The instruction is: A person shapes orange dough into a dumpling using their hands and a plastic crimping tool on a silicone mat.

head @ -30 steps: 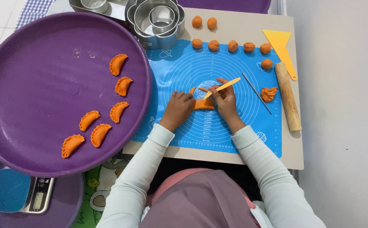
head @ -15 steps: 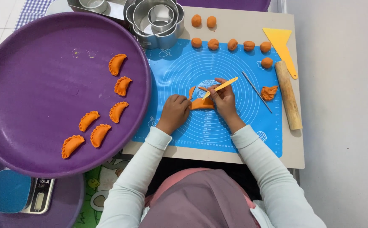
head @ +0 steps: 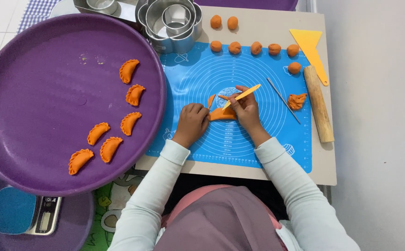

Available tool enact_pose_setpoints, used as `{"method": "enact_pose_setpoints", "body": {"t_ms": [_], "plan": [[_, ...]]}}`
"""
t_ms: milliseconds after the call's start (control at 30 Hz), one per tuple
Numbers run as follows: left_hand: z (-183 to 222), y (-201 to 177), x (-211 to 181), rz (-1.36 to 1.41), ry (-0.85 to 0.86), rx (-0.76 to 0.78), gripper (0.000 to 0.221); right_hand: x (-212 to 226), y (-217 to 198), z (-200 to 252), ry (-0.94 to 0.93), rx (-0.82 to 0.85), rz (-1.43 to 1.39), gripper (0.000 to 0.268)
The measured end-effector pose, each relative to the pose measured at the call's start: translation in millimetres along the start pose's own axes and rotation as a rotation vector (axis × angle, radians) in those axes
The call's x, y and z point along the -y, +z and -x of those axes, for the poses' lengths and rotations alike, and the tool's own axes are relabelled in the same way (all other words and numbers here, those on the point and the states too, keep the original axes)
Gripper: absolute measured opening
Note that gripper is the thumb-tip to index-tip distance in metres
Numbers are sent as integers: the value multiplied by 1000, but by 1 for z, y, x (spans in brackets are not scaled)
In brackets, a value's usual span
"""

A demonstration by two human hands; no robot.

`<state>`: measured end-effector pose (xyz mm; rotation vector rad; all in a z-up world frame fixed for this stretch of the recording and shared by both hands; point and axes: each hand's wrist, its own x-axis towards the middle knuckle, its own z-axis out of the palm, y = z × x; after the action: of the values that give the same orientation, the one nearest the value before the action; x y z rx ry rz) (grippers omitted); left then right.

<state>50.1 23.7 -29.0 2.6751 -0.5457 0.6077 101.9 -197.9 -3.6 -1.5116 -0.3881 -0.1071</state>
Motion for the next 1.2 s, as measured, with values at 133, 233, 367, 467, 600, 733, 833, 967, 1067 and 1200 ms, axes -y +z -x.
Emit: {"method": "enact_pose_setpoints", "body": {"t_ms": [133, 233, 367, 467, 600, 733, 833, 967, 1067, 1200], "plan": [[0, 0, 0, 2, -6, 1, 9, -1, 1, 0, -10, -1, 16, 39], [0, -3, -1, 9, -6, 12, 7, -1, 1, -1, -17, 6, 28, 39], [1, -6, -3, 45, -14, 14, 7, 3, 1, 0, -16, 9, 48, 37], [2, -5, -2, 26, 0, -4, 6, 3, 3, 0, -25, 9, 57, 37], [3, -1, -1, 17, 19, -30, 5, 1, 2, -1, -39, 11, 55, 38], [1, -6, -3, 18, 27, -45, 8, -1, 1, -1, -26, 9, 43, 38], [0, -9, -5, 19, 23, -41, 10, -2, 2, 0, -39, 5, 47, 39], [0, -7, -4, 24, 24, -60, 11, -2, 1, 0, -40, 10, 58, 39], [0, -6, -3, 23, 32, -65, 12, -3, 1, 0, -43, 11, 66, 39], [0, -6, -4, 19, 27, -55, 10, -3, 1, 0, -24, 9, 30, 40]]}}
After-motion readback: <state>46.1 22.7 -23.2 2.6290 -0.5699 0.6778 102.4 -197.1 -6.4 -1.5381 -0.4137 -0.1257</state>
